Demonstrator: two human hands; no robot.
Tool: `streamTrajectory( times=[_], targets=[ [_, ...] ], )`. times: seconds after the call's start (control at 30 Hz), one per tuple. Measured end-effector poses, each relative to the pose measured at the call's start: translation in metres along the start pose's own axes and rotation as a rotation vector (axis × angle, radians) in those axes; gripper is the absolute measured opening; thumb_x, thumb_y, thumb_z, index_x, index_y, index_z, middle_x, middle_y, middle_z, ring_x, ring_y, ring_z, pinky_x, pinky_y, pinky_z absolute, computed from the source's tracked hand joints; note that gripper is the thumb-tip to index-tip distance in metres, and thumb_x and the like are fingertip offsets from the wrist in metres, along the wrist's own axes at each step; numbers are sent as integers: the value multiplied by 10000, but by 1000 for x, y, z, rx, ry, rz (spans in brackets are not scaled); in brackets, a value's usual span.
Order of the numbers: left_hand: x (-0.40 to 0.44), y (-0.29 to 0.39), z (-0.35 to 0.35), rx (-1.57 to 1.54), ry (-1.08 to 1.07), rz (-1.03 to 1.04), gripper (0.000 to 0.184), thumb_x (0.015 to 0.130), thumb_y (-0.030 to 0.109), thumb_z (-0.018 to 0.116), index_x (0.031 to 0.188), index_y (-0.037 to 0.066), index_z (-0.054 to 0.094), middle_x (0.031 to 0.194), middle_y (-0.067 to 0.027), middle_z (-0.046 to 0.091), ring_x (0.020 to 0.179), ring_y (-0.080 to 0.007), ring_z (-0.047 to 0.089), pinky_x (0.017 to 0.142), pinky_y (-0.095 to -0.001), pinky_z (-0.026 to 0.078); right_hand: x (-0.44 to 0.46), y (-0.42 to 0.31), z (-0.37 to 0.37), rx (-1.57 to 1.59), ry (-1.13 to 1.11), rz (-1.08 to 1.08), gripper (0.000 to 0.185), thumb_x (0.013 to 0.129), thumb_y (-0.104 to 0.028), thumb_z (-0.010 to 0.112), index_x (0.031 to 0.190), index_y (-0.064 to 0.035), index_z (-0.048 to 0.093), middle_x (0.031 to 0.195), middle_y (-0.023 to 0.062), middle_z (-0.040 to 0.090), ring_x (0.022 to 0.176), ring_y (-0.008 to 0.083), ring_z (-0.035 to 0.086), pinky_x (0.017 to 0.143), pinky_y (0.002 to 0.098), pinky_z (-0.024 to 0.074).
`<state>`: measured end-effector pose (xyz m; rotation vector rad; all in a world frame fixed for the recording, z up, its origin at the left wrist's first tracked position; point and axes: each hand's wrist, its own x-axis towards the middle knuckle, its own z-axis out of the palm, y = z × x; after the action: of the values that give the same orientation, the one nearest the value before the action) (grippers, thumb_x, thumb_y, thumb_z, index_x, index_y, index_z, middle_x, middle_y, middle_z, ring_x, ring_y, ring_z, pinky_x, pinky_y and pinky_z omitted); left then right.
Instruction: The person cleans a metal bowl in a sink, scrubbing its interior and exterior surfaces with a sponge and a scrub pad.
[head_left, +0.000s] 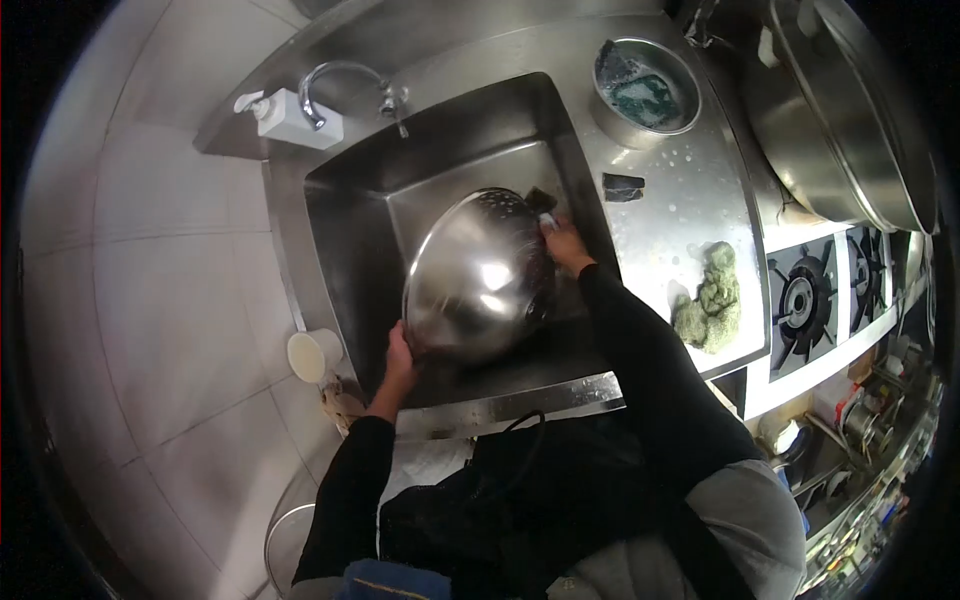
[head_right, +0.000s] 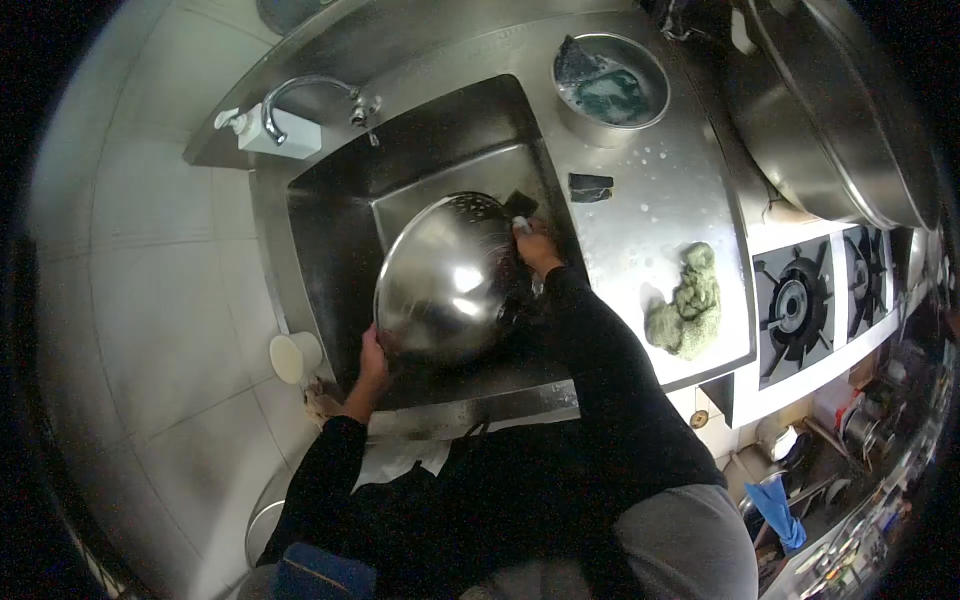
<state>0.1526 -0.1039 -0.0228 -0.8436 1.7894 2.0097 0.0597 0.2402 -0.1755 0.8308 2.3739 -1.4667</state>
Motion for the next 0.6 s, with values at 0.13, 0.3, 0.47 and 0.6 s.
streamTrajectory(
  times=[0.13,0.3,0.47,0.6],
  targets=[
    [42,94,39,244,-269,26,423,988,416,476,1121,53,647,973,-62,675,855,-196,653,762,-364,509,-79,-80,-14,168,75,-376,360,871,-216,668,1171,-32,592,1081,192,654,1016,389,608,903,442,462],
    [56,98,83,952,150,234,598,910,575,588,776,-3,664,736,-64,590,660,-164,542,637,-332,453,-144,-117,-23,-167,-33,-1127,336,778,-176,685,1105,-127,624,1180,171,575,1049,388,570,870,464,459],
    [34,85,76,794,253,148,635,880,612,586,843,-13,689,681,-103,624,676,-201,582,669,-346,462,-84,-90,-4,143,74,-181,349,928,-244,559,1199,-23,554,1097,303,550,909,505,588,819,514,492],
    [67,78,51,759,240,83,654,919,588,577,1010,-49,695,876,-103,666,790,-184,590,742,-318,463,-178,-112,20,-233,127,-707,400,907,-218,574,1211,32,505,1207,336,485,1144,487,495,957,558,428]
  ],
)
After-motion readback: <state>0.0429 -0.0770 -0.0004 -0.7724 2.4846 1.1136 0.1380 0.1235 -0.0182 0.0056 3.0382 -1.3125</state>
